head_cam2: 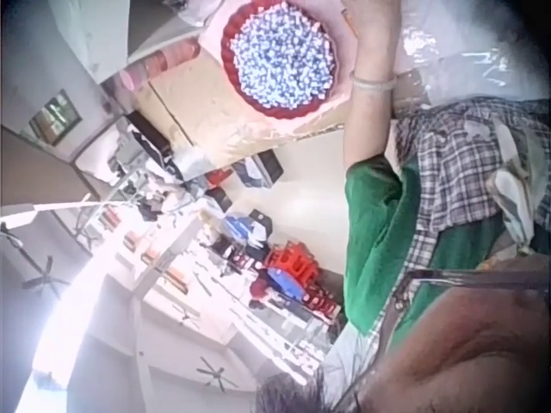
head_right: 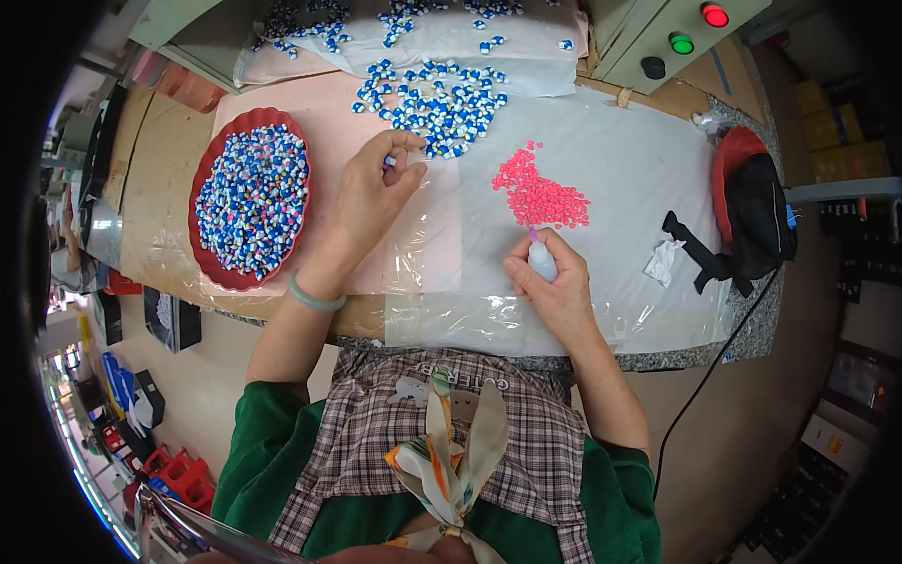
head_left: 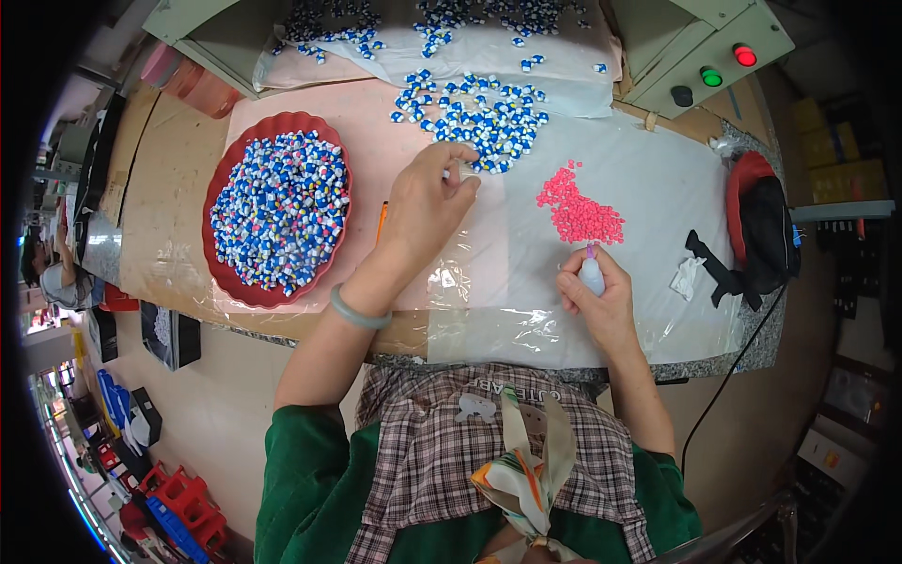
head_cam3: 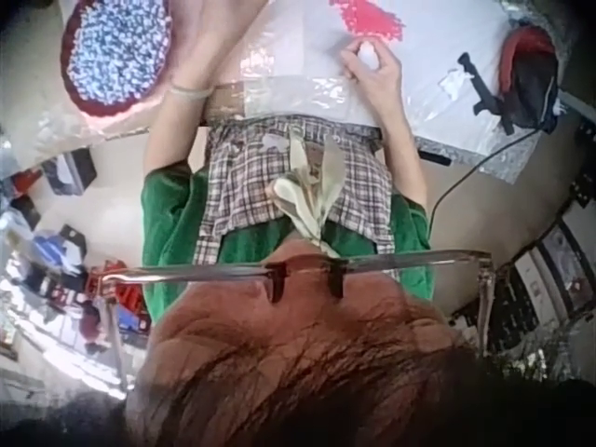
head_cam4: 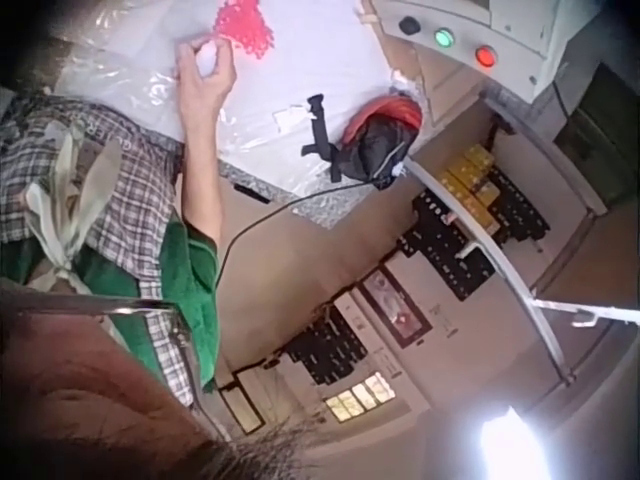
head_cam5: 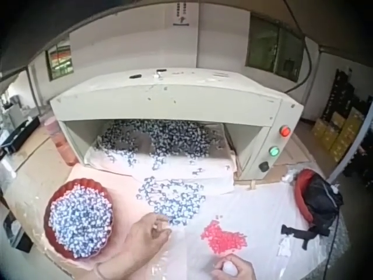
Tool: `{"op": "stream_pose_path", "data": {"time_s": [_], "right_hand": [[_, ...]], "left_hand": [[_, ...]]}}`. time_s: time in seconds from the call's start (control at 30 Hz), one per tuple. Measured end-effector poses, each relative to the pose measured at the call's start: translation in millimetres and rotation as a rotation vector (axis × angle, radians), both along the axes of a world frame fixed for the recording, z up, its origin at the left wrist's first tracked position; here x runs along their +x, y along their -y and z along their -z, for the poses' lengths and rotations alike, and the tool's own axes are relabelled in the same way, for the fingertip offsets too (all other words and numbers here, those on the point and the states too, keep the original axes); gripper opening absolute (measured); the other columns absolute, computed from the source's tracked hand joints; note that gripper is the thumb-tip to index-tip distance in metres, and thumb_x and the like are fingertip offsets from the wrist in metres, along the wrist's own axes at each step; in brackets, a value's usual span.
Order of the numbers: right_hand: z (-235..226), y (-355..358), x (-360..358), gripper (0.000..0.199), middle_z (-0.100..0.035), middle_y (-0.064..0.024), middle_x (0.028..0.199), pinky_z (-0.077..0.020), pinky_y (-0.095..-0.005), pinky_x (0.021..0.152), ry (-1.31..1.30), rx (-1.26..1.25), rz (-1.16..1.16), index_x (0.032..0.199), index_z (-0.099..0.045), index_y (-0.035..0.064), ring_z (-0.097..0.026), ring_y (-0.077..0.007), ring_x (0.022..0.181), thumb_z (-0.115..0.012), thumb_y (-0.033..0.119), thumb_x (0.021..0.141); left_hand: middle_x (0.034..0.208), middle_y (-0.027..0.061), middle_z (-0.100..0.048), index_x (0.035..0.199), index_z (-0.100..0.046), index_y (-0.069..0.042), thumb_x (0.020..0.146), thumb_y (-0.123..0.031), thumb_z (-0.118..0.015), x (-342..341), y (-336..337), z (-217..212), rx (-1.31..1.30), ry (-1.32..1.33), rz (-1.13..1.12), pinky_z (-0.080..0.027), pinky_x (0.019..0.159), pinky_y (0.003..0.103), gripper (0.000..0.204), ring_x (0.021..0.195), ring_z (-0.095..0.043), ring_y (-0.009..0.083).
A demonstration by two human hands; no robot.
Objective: Applying glue to small colorful plastic components and assembling them on a workbench.
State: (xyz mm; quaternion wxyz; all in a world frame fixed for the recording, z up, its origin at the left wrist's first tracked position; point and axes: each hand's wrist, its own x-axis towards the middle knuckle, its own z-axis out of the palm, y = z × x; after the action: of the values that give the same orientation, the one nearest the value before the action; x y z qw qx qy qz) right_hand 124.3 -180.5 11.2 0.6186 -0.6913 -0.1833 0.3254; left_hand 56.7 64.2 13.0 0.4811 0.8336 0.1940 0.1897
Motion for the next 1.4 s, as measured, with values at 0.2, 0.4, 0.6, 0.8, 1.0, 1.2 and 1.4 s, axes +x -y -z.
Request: {"op": "stream_pose_path", "data": {"time_s": [0.2,0.4,0.6,0.8,1.0,1.2,1.4], "right_hand": [[1,0,-1,0.011,-0.056,0.0009,0.071,-0.0406,-0.0196,0.050,0.068,-0.024,-0.037,0.089,-0.055,0.0047,-0.052,-0.0051,0.057,-0.066,0.003,0.087],[1,2,0,0.014,-0.056,0.0001,0.076,-0.0398,-0.0193,0.050,0.090,-0.029,-0.044,0.093,-0.054,0.0059,-0.051,-0.0048,0.060,-0.065,0.003,0.086],[-11,5,4,0.025,-0.056,-0.0048,0.092,-0.0363,-0.0190,0.051,-0.092,0.148,-0.043,0.109,-0.045,0.0087,-0.052,-0.0073,0.065,-0.059,0.012,0.088],[-13,1,2,0.023,-0.055,-0.0081,0.104,-0.0358,-0.0192,0.051,-0.067,0.225,0.014,0.108,-0.047,0.0068,-0.054,-0.0094,0.068,-0.058,0.015,0.090],[-8,8,6,0.026,-0.056,-0.0087,0.105,-0.0359,-0.0184,0.049,-0.057,0.260,0.081,0.109,-0.051,0.0049,-0.055,-0.0099,0.067,-0.063,0.013,0.088],[-18,5,9,0.025,-0.064,-0.0101,0.096,-0.0370,-0.0183,0.046,-0.007,0.312,0.219,0.106,-0.052,0.0040,-0.055,-0.0097,0.060,-0.067,0.007,0.086],[-31,2,1,0.030,-0.066,-0.0136,0.094,-0.0404,-0.0193,0.048,0.326,0.166,0.210,0.112,-0.052,0.0003,-0.058,-0.0100,0.061,-0.066,0.009,0.087]], "left_hand": [[0.091,0.0161,-0.064,0.098,-0.061,-0.004,0.077,-0.016,-0.071,25,-11,12,0.458,0.003,-0.006,-0.050,0.065,0.042,0.027,0.077,-0.063,0.0328],[0.078,0.0061,-0.062,0.104,-0.062,-0.003,0.085,-0.013,-0.067,15,-10,4,0.245,0.054,0.034,-0.044,0.057,0.030,0.023,0.063,-0.056,0.0168],[0.079,0.0011,-0.061,0.112,-0.061,-0.002,0.091,-0.010,-0.060,-21,21,-13,-1.005,-0.004,0.217,-0.035,0.055,0.017,0.022,0.063,-0.047,0.0041],[0.082,0.0011,-0.061,0.121,-0.058,0.004,0.093,-0.008,-0.056,-38,42,-14,-1.260,0.009,0.253,-0.035,0.057,0.016,0.030,0.067,-0.049,0.0034],[0.084,0.0022,-0.062,0.118,-0.060,0.004,0.092,-0.008,-0.058,-42,51,-21,-1.414,-0.038,0.137,-0.036,0.058,0.016,0.028,0.068,-0.049,0.0046],[0.087,0.0046,-0.064,0.116,-0.062,0.001,0.092,-0.010,-0.060,-45,56,-2,-1.250,-0.009,0.275,-0.034,0.055,0.017,0.026,0.065,-0.047,0.0044],[0.088,0.0054,-0.065,0.110,-0.062,-0.001,0.091,-0.006,-0.061,-47,64,-5,-0.989,-0.039,0.246,-0.033,0.053,0.017,0.020,0.063,-0.043,0.0024]]}}
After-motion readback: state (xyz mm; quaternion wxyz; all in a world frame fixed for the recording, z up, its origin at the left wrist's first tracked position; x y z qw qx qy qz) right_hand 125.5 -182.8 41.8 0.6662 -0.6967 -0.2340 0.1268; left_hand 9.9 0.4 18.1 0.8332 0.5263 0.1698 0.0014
